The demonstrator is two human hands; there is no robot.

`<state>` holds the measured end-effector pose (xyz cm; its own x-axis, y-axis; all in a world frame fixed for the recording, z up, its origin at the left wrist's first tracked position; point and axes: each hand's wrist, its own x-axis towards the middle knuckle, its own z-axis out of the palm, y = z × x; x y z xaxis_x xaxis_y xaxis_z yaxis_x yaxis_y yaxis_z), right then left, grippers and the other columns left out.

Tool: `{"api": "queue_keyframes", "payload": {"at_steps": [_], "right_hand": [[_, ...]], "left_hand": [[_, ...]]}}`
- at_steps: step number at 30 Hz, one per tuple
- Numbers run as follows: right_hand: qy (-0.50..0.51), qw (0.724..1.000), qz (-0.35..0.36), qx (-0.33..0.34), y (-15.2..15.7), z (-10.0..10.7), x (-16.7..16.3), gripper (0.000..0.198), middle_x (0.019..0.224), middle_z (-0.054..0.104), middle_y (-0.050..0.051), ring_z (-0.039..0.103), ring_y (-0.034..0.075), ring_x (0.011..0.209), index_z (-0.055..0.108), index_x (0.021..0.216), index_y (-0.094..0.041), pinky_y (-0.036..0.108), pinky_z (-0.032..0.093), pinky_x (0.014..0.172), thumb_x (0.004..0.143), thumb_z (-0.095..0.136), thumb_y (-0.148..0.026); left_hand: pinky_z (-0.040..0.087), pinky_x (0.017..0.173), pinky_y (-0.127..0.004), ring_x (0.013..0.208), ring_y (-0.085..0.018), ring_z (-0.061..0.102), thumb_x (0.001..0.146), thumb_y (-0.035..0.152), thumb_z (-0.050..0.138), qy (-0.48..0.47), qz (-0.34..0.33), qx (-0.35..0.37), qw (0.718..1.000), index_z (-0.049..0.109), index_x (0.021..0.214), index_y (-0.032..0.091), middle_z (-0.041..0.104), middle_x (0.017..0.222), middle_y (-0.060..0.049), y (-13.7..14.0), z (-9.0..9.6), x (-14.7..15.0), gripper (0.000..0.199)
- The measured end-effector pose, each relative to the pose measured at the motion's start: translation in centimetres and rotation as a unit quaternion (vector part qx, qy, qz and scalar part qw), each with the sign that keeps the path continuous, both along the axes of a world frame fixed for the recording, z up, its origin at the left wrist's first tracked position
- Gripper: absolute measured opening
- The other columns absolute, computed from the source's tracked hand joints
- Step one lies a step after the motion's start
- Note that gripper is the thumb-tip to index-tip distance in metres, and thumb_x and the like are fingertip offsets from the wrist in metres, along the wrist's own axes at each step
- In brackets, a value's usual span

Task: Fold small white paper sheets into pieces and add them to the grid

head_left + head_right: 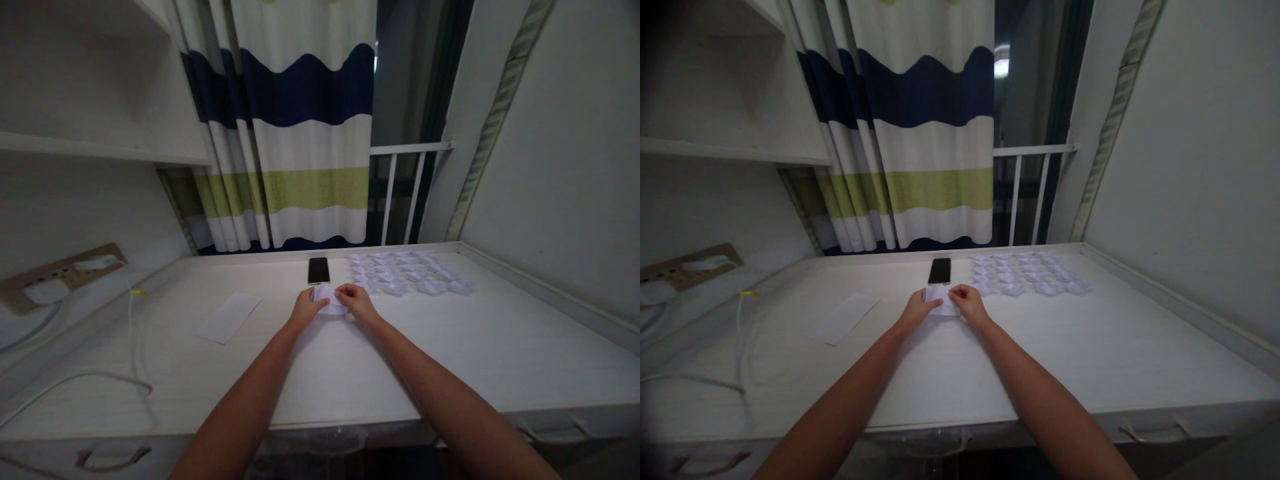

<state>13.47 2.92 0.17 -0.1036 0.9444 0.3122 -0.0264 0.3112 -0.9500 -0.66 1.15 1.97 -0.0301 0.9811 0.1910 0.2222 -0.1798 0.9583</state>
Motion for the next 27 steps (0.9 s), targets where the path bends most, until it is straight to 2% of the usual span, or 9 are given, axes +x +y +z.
{"api": "queue_keyframes", "payload": {"at_steps": [7, 16, 27], "right_hand": [[0.002, 1.0, -0.006, -0.001, -0.03, 0.02, 0.07, 0.021, 0.047, 0.047, -0.004, 0.038, 0.007, 0.044, 0.055, 0.058, -0.015, 0.022, 0.03, 0.045, 0.054, 0.061, -0.035], [-0.016, 1.0, -0.007, 0.004, -0.1, 0.01, 0.1, 0.022, 0.05, 0.049, -0.003, 0.041, 0.008, 0.047, 0.057, 0.06, -0.015, 0.022, 0.031, 0.047, 0.057, 0.059, -0.036], [-0.043, 0.999, -0.015, 0.018, 0.08, 0.02, 0.26, 0.022, 0.047, 0.047, -0.003, 0.039, 0.008, 0.045, 0.056, 0.058, -0.014, 0.021, 0.03, 0.045, 0.057, 0.058, -0.037]], "left_hand": [[0.046, 0.063, -0.026, 0.072, -0.019, 0.06, 0.052, 0.011, 0.066, 0.007, -0.01, 0.001, 1.0, 0.062, 0.075, 0.012, 0.067, 0.078, -0.006, -0.19, 0.2, 0.04, 0.023], [0.045, 0.065, -0.028, 0.075, -0.021, 0.061, 0.054, 0.016, 0.066, 0.019, 0.034, 0.027, 0.999, 0.062, 0.081, 0.01, 0.067, 0.082, -0.008, 0.04, 0.25, -0.4, 0.028], [0.046, 0.066, -0.028, 0.076, -0.02, 0.06, 0.055, 0.018, 0.065, 0.01, 0.034, 0.02, 0.999, 0.061, 0.083, 0.009, 0.066, 0.083, -0.008, 0.12, 0.05, -0.47, 0.03]]}}
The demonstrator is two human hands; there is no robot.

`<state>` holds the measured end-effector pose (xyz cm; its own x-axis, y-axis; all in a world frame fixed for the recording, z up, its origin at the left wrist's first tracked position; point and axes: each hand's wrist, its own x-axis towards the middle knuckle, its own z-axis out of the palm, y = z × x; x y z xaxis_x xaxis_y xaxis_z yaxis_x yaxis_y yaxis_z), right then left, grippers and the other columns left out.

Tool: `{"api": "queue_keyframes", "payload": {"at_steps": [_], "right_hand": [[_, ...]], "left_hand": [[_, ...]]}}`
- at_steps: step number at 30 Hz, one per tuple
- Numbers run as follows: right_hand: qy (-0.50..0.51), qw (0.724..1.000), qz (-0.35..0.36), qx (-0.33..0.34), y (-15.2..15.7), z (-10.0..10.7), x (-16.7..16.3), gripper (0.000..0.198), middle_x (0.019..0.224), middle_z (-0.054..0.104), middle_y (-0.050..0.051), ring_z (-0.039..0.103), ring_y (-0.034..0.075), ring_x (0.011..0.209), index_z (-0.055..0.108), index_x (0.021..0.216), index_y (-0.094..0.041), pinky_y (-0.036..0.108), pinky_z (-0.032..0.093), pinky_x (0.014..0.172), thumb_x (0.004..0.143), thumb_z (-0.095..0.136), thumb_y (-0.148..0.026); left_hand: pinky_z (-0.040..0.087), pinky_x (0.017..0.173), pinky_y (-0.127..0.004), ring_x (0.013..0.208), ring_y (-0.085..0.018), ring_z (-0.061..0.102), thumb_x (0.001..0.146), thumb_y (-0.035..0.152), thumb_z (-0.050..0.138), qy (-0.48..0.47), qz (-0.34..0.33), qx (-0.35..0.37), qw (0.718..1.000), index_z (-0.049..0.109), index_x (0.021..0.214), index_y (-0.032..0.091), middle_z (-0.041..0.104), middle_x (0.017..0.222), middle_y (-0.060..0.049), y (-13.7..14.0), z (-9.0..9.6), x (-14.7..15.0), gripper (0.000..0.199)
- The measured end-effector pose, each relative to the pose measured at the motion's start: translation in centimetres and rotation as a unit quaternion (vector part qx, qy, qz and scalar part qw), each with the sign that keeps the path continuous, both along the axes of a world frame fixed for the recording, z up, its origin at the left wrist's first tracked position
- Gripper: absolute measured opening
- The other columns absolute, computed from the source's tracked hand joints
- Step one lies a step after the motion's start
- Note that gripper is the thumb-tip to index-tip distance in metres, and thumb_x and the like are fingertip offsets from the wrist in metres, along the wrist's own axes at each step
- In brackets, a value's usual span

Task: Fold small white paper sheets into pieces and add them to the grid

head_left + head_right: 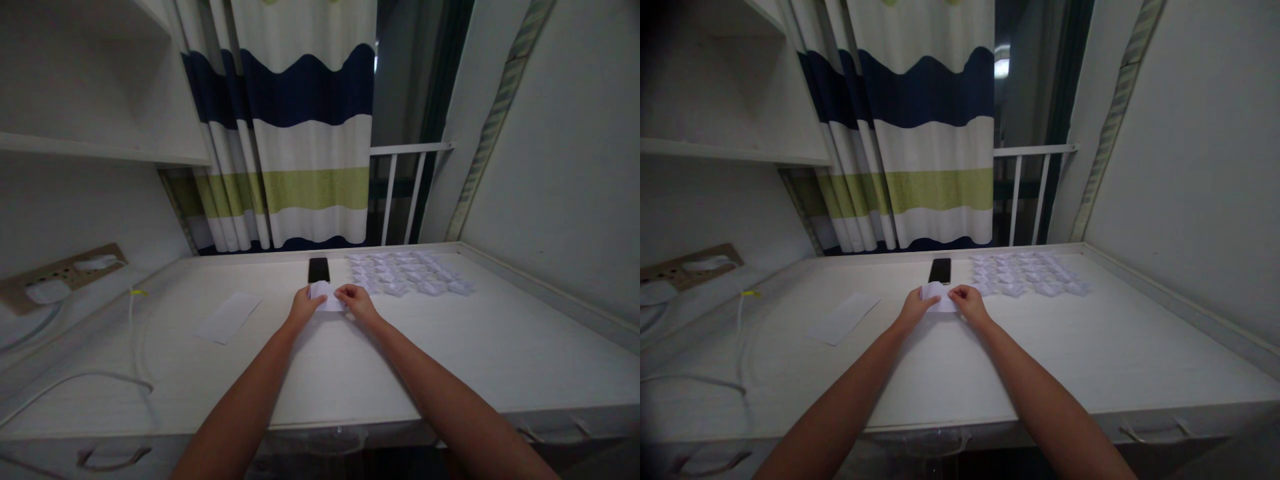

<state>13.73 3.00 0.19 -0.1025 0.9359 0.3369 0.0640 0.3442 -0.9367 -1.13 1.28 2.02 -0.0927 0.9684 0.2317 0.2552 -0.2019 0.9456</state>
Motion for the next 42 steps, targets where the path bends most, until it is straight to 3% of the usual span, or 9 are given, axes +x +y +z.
{"api": "queue_keyframes", "payload": {"at_steps": [6, 21, 25, 31, 36, 42], "right_hand": [[-0.01, 1.0, 0.001, -0.008, 0.1, -0.17, 0.04, 0.023, 0.047, 0.048, -0.003, 0.043, 0.009, 0.044, 0.056, 0.06, -0.015, 0.021, 0.034, 0.044, 0.06, 0.056, -0.038], [-0.039, 0.999, -0.007, 0.036, -0.11, -0.04, 0.12, 0.018, 0.048, 0.049, -0.003, 0.043, 0.008, 0.044, 0.057, 0.065, -0.014, 0.022, 0.034, 0.045, 0.064, 0.054, -0.032], [-0.06, 0.997, -0.013, 0.049, -0.08, 0.09, 0.21, 0.014, 0.044, 0.046, -0.004, 0.041, 0.008, 0.043, 0.057, 0.064, -0.015, 0.021, 0.032, 0.045, 0.064, 0.053, -0.028], [-0.039, 0.997, -0.015, 0.059, -0.03, -0.09, 0.07, 0.019, 0.058, 0.056, 0.0, 0.047, 0.01, 0.053, 0.06, 0.069, -0.015, 0.023, 0.036, 0.052, 0.064, 0.056, -0.033], [0.004, 1.0, 0.002, 0.031, -0.12, -0.19, -0.16, 0.024, 0.06, 0.058, 0.001, 0.05, 0.012, 0.056, 0.06, 0.068, -0.015, 0.024, 0.038, 0.054, 0.061, 0.06, -0.038], [0.017, 1.0, 0.008, 0.0, -0.3, 0.06, -0.07, 0.021, 0.052, 0.054, -0.002, 0.045, 0.01, 0.048, 0.058, 0.061, -0.015, 0.022, 0.033, 0.048, 0.058, 0.061, -0.036]], "left_hand": [[0.046, 0.068, -0.029, 0.077, -0.02, 0.06, 0.056, 0.021, 0.064, 0.002, 0.037, 0.001, 0.999, 0.061, 0.084, 0.009, 0.066, 0.084, -0.008, 0.0, 0.25, -0.24, 0.031], [0.046, 0.068, -0.03, 0.078, -0.02, 0.06, 0.057, 0.024, 0.064, 0.014, 0.044, 0.018, 0.999, 0.061, 0.085, 0.01, 0.066, 0.084, -0.007, 0.12, 0.21, -0.56, 0.032], [0.046, 0.066, -0.029, 0.077, -0.02, 0.06, 0.056, 0.023, 0.064, 0.004, 0.033, 0.014, 0.999, 0.062, 0.084, 0.01, 0.066, 0.083, -0.007, 0.1, 0.22, -0.59, 0.031], [0.047, 0.065, -0.028, 0.075, -0.02, 0.061, 0.056, 0.022, 0.066, -0.005, -0.008, -0.012, 1.0, 0.062, 0.084, 0.009, 0.067, 0.083, -0.008, -0.08, 0.13, -0.32, 0.031], [0.047, 0.065, -0.029, 0.075, -0.021, 0.061, 0.054, 0.023, 0.068, 0.017, -0.071, -0.025, 0.997, 0.063, 0.08, 0.009, 0.067, 0.081, -0.009, -0.4, -0.09, 0.23, 0.03], [0.046, 0.072, -0.031, 0.08, -0.021, 0.06, 0.055, 0.022, 0.067, 0.049, -0.078, 0.011, 0.996, 0.062, 0.086, 0.011, 0.066, 0.088, -0.008, -0.24, -0.22, 0.3, 0.033]]}}
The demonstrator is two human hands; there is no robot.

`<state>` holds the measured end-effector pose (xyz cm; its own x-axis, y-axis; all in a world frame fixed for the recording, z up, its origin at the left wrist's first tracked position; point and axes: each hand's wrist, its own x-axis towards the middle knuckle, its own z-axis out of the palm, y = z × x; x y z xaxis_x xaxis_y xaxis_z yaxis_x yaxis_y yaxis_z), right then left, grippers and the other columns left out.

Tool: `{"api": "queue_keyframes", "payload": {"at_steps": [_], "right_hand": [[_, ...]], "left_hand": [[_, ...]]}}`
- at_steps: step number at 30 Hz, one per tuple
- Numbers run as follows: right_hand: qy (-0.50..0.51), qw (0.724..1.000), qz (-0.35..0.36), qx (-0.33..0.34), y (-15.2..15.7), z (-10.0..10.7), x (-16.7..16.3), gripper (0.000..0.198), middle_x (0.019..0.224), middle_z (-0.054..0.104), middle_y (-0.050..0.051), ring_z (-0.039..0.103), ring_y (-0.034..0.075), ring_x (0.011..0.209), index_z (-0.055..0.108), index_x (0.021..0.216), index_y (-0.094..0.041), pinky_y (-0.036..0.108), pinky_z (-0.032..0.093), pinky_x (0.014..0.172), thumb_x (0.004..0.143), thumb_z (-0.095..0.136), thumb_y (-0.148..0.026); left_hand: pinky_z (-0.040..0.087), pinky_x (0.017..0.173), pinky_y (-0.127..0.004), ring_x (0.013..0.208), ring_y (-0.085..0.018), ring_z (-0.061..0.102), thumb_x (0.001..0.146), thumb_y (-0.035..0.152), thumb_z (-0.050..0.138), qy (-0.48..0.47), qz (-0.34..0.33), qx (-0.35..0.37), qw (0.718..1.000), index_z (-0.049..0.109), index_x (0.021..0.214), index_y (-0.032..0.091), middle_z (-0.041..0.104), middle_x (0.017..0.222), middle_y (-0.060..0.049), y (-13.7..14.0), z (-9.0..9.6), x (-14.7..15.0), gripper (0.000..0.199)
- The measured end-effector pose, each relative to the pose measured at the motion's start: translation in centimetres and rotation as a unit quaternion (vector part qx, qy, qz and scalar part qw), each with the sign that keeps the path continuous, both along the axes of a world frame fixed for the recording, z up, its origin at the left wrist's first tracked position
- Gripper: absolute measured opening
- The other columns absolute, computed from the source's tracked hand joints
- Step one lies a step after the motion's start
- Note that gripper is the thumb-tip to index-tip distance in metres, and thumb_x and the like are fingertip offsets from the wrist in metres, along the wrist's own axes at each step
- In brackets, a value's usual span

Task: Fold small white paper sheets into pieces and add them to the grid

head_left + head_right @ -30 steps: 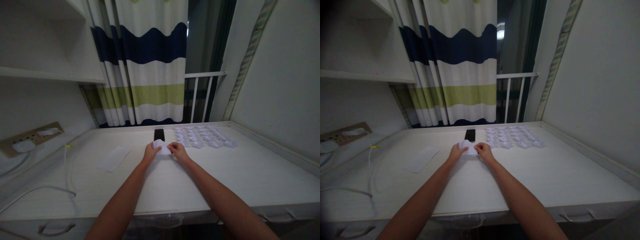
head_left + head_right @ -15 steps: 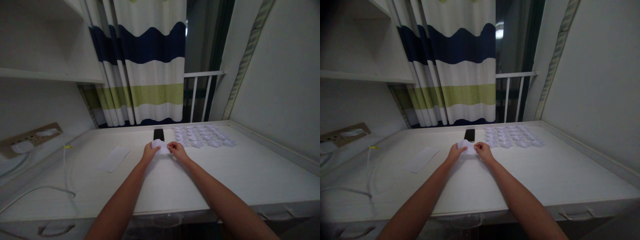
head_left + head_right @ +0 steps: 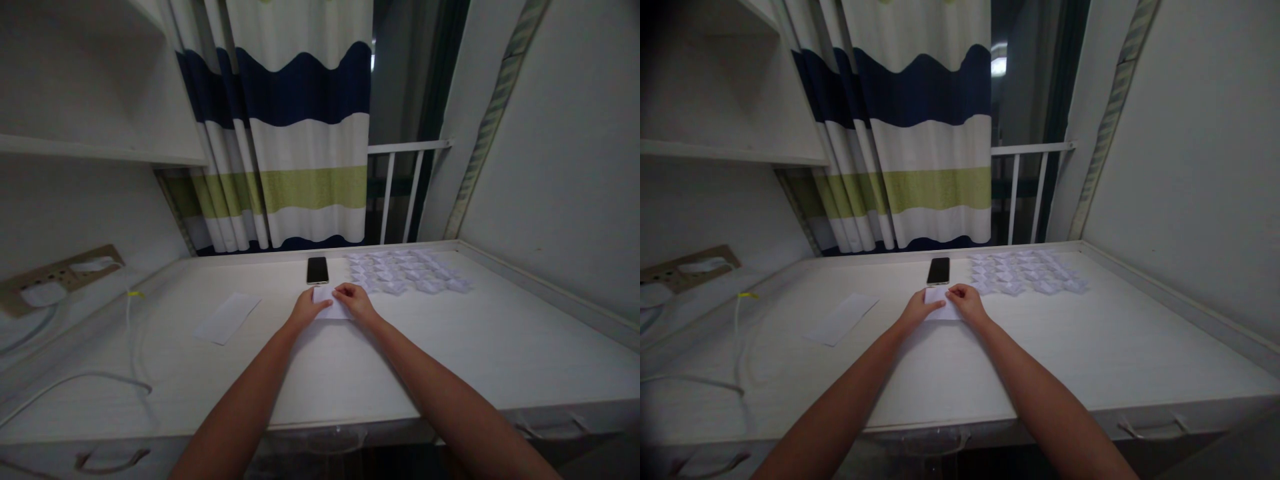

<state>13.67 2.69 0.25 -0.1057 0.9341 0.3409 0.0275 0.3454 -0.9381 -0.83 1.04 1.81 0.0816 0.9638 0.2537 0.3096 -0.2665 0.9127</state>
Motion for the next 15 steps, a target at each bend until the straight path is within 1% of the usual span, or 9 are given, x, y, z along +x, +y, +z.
{"api": "queue_keyframes", "payload": {"at_steps": [3, 5, 11, 15], "right_hand": [[0.015, 1.0, 0.0, -0.005, 0.02, 0.12, 0.07, 0.021, 0.049, 0.052, -0.003, 0.043, 0.009, 0.046, 0.056, 0.058, -0.015, 0.021, 0.032, 0.046, 0.057, 0.062, -0.035], [0.024, 1.0, -0.002, -0.013, 0.03, 0.17, 0.08, 0.021, 0.048, 0.051, -0.003, 0.042, 0.008, 0.045, 0.055, 0.056, -0.016, 0.021, 0.031, 0.045, 0.055, 0.063, -0.036], [0.05, 0.998, 0.001, -0.03, -0.12, 0.43, 0.07, 0.021, 0.045, 0.048, -0.004, 0.039, 0.007, 0.043, 0.053, 0.053, -0.016, 0.021, 0.028, 0.043, 0.054, 0.062, -0.034], [0.049, 0.998, 0.003, -0.036, -0.22, 0.65, -0.02, 0.02, 0.046, 0.049, -0.004, 0.04, 0.007, 0.044, 0.054, 0.053, -0.016, 0.021, 0.029, 0.045, 0.054, 0.062, -0.034]], "left_hand": [[0.043, 0.08, -0.03, 0.088, -0.019, 0.058, 0.065, 0.025, 0.06, 0.006, -0.012, 0.071, 0.997, 0.062, 0.091, 0.014, 0.064, 0.096, -0.008, 0.04, 0.08, -0.08, 0.029], [0.041, 0.083, -0.03, 0.092, -0.018, 0.057, 0.07, 0.027, 0.054, 0.015, -0.025, 0.099, 0.995, 0.063, 0.092, 0.015, 0.063, 0.099, -0.007, -0.1, 0.2, -0.09, 0.026], [0.037, 0.091, -0.03, 0.1, -0.017, 0.054, 0.075, 0.027, 0.048, 0.047, -0.051, 0.136, 0.988, 0.061, 0.099, 0.018, 0.061, 0.105, -0.004, -0.56, 0.39, -0.07, 0.028], [0.036, 0.091, -0.03, 0.101, -0.017, 0.053, 0.076, 0.026, 0.048, 0.047, -0.051, 0.145, 0.987, 0.06, 0.102, 0.018, 0.061, 0.105, -0.005, -0.43, 0.28, -0.14, 0.03]]}}
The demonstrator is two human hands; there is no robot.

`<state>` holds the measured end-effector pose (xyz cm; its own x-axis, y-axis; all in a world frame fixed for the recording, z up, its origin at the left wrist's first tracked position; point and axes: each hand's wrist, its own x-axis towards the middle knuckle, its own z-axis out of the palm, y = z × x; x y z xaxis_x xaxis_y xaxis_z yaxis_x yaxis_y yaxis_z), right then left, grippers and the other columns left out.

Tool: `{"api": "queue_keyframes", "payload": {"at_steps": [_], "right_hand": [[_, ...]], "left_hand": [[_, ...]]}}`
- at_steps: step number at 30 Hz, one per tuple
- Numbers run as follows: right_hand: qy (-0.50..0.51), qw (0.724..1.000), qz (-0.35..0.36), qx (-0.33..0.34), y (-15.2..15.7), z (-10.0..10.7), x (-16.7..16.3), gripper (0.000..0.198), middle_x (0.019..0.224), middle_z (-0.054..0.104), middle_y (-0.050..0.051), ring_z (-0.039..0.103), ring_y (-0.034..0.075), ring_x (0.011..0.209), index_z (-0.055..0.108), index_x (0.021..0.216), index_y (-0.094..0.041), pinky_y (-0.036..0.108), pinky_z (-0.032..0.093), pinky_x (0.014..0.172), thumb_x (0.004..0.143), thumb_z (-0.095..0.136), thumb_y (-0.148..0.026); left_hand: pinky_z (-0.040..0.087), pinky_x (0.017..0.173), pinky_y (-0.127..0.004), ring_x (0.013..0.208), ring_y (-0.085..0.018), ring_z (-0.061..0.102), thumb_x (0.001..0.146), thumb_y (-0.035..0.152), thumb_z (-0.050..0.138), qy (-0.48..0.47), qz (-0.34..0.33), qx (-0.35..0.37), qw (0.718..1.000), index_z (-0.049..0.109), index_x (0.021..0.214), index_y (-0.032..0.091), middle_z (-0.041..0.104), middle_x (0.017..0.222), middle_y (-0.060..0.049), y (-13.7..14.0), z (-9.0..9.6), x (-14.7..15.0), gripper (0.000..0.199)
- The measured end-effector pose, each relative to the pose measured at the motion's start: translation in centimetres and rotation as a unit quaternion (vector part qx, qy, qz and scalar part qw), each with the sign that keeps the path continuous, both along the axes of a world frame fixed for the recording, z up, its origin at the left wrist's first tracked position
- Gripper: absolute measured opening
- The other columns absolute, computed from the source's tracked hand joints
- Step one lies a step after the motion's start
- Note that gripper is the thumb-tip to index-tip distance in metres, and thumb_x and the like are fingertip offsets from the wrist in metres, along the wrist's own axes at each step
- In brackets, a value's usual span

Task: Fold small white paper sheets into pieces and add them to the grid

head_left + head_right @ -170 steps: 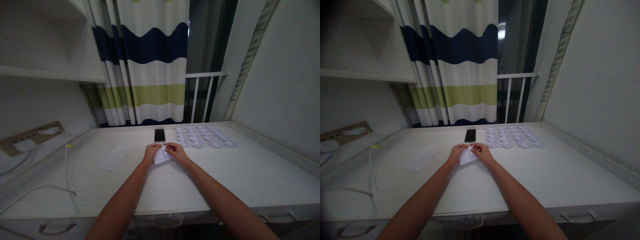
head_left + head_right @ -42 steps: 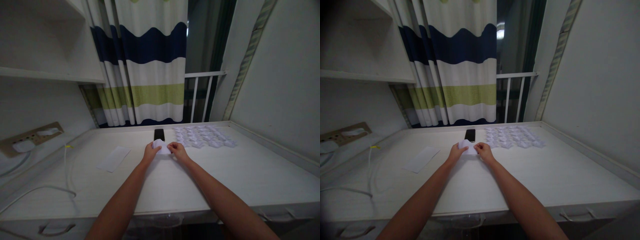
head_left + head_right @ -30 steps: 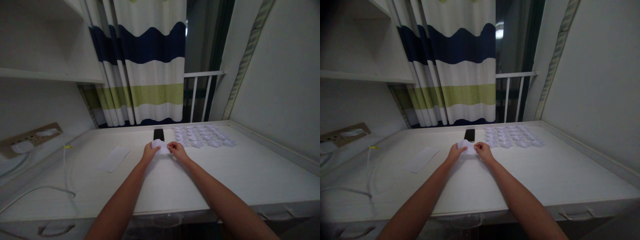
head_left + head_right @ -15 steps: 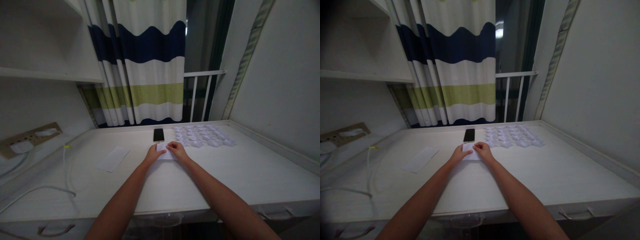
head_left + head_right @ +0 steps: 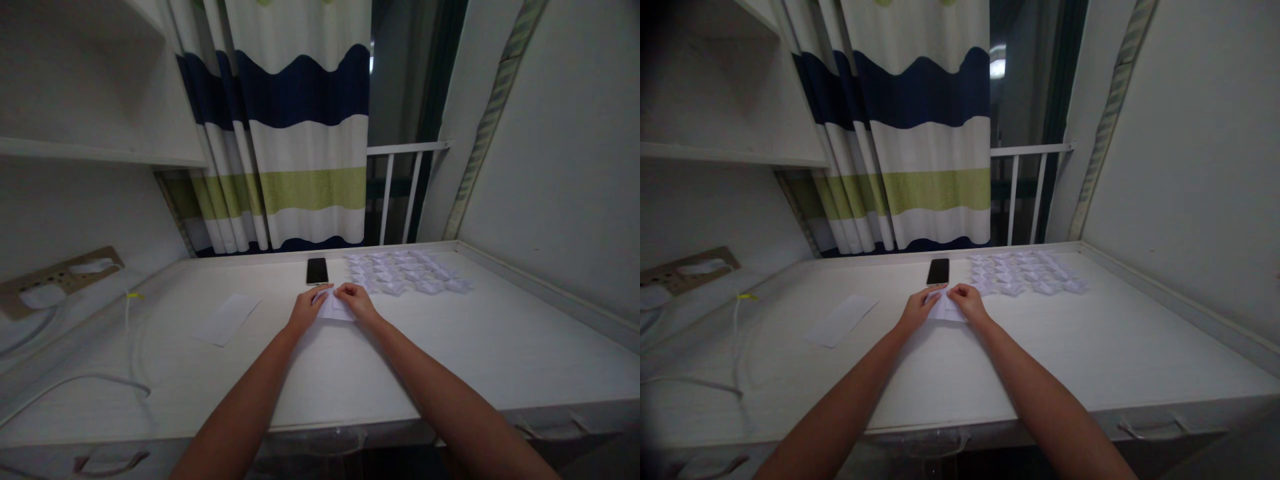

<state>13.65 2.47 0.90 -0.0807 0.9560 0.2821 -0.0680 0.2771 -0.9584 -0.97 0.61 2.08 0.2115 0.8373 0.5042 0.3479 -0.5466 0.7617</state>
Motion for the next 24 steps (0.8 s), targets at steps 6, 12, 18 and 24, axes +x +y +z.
{"api": "queue_keyframes", "payload": {"at_steps": [6, 12, 18, 24], "right_hand": [[-0.001, 1.0, -0.004, 0.002, -0.01, -0.09, -0.03, 0.022, 0.049, 0.052, -0.003, 0.042, 0.008, 0.046, 0.056, 0.057, -0.015, 0.021, 0.03, 0.046, 0.054, 0.062, -0.036], [-0.01, 1.0, -0.01, 0.008, -0.1, -0.07, 0.05, 0.022, 0.045, 0.048, -0.004, 0.038, 0.007, 0.043, 0.052, 0.053, -0.016, 0.021, 0.028, 0.043, 0.054, 0.061, -0.036], [-0.023, 0.999, -0.011, 0.024, -0.09, -0.09, 0.07, 0.022, 0.047, 0.049, -0.003, 0.04, 0.008, 0.045, 0.053, 0.055, -0.016, 0.021, 0.029, 0.044, 0.056, 0.061, -0.036], [-0.002, 1.0, -0.013, 0.01, -0.17, -0.04, -0.05, 0.02, 0.047, 0.049, -0.004, 0.039, 0.008, 0.045, 0.053, 0.054, -0.016, 0.021, 0.029, 0.044, 0.055, 0.061, -0.035]], "left_hand": [[0.037, 0.091, -0.03, 0.099, -0.017, 0.054, 0.076, 0.025, 0.047, 0.003, -0.006, -0.01, 1.0, 0.062, 0.098, 0.017, 0.062, 0.103, -0.005, -0.24, 0.33, 0.07, 0.028], [0.037, 0.091, -0.03, 0.098, -0.018, 0.055, 0.074, 0.024, 0.049, -0.003, -0.014, -0.027, 1.0, 0.064, 0.095, 0.018, 0.063, 0.102, -0.004, -0.58, 0.65, 0.15, 0.027], [0.038, 0.091, -0.033, 0.097, -0.019, 0.056, 0.072, 0.026, 0.051, -0.019, -0.002, -0.037, 0.999, 0.064, 0.094, 0.018, 0.064, 0.1, -0.004, -0.35, 0.43, 0.22, 0.027], [0.038, 0.091, -0.033, 0.097, -0.019, 0.056, 0.073, 0.025, 0.05, -0.015, -0.011, -0.024, 1.0, 0.064, 0.095, 0.017, 0.063, 0.101, -0.005, -0.5, 0.47, 0.24, 0.027]]}}
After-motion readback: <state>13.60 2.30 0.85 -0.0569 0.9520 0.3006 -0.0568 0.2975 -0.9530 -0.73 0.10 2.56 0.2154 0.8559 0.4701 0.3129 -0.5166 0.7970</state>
